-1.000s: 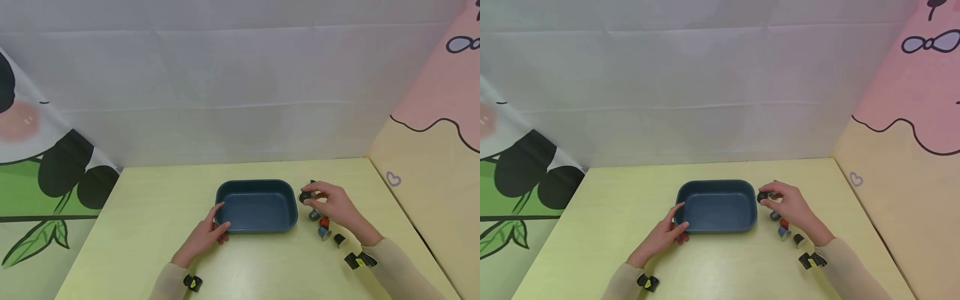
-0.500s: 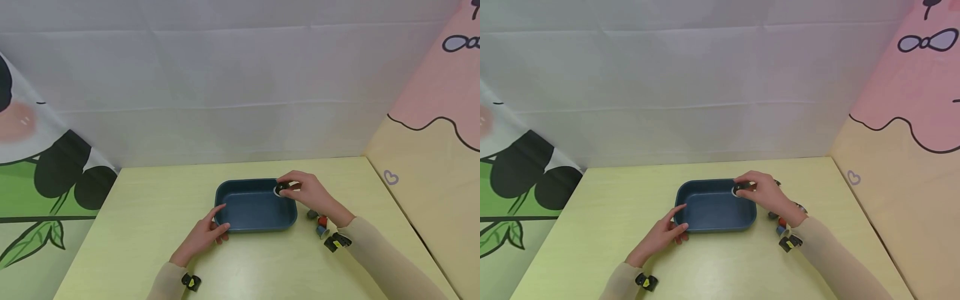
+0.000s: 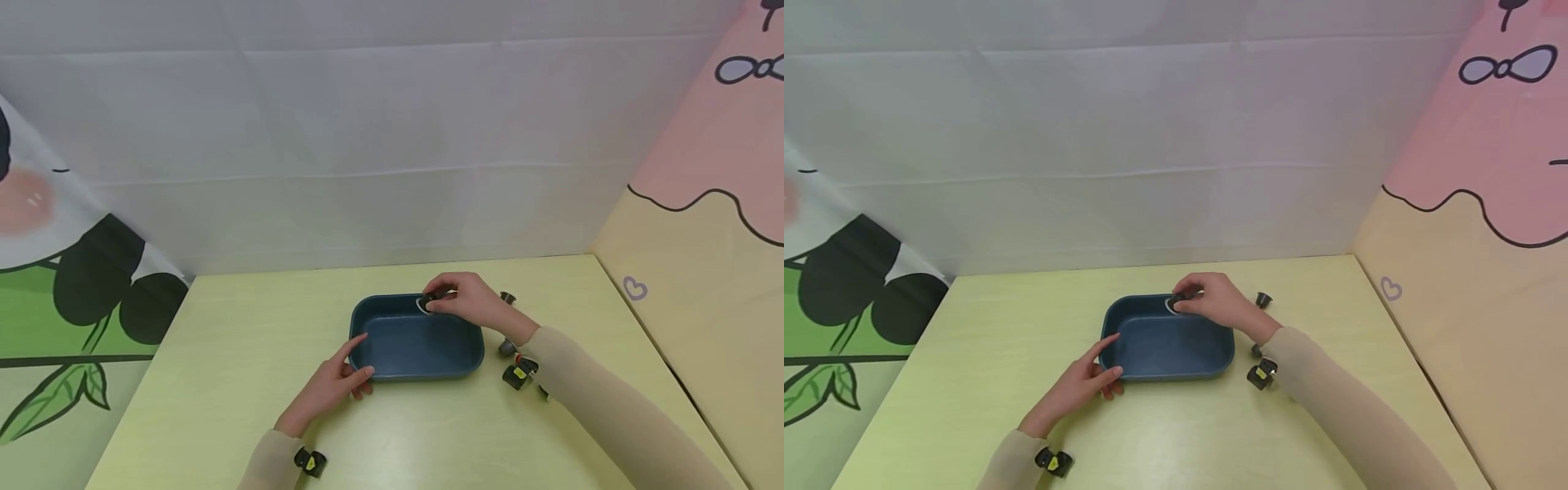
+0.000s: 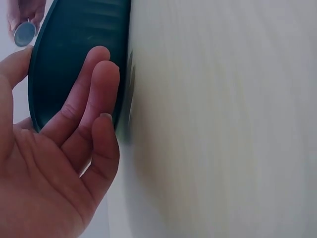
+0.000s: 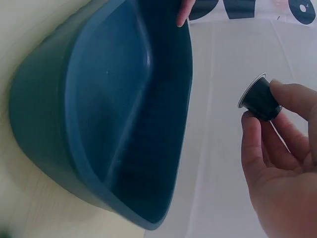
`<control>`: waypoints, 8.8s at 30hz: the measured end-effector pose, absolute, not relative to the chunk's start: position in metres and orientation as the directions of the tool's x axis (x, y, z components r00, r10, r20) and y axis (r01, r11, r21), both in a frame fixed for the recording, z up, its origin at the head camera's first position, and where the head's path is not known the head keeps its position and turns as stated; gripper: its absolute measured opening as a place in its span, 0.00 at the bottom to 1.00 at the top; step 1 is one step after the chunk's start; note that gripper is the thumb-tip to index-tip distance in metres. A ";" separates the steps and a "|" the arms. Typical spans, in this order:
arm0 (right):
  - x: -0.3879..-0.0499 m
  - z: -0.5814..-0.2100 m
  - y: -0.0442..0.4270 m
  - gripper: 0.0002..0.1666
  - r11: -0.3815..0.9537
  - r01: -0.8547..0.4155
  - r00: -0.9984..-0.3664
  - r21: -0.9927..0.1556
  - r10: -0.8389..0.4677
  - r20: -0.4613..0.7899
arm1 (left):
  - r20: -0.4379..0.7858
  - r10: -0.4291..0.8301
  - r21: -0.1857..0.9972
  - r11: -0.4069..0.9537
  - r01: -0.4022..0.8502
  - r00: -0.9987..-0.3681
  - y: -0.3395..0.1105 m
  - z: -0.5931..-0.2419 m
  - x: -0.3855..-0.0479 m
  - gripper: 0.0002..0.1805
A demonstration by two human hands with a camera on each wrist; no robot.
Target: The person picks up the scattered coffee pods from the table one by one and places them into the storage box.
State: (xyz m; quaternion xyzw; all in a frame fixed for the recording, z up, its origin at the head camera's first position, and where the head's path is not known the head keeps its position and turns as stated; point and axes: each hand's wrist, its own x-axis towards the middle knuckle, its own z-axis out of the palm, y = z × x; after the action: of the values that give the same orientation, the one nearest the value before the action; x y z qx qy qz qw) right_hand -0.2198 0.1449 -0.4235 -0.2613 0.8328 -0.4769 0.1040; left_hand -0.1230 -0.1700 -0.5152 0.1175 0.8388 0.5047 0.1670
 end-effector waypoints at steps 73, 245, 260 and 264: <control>-0.255 -0.517 0.055 0.15 0.400 -0.434 -0.622 -0.807 -0.781 -0.053 | -0.173 0.405 0.940 0.341 -0.027 -0.898 -0.166 -0.515 -0.115 0.45; -0.105 -0.523 0.339 0.22 0.549 -0.174 -0.940 -0.817 -0.340 -0.028 | -0.205 0.402 0.958 0.268 -0.099 -0.892 -0.155 -0.518 -0.108 0.41; -0.109 -0.503 0.342 0.22 0.500 -0.188 -0.950 -0.845 -0.312 0.027 | -0.210 0.400 0.958 0.266 -0.106 -0.892 -0.155 -0.520 -0.108 0.42; -0.113 -0.495 0.339 0.22 0.515 -0.204 -0.949 -0.833 -0.312 0.040 | -0.210 0.399 0.960 0.259 -0.109 -0.892 -0.155 -0.520 -0.108 0.42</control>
State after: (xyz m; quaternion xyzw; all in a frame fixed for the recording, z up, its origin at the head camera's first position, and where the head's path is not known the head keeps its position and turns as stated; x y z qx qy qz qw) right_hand -0.1126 0.3393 -0.4949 -0.1485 0.8684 -0.4697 0.0573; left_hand -0.1080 -0.1549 -0.5196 0.0948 0.7648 0.6011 0.2116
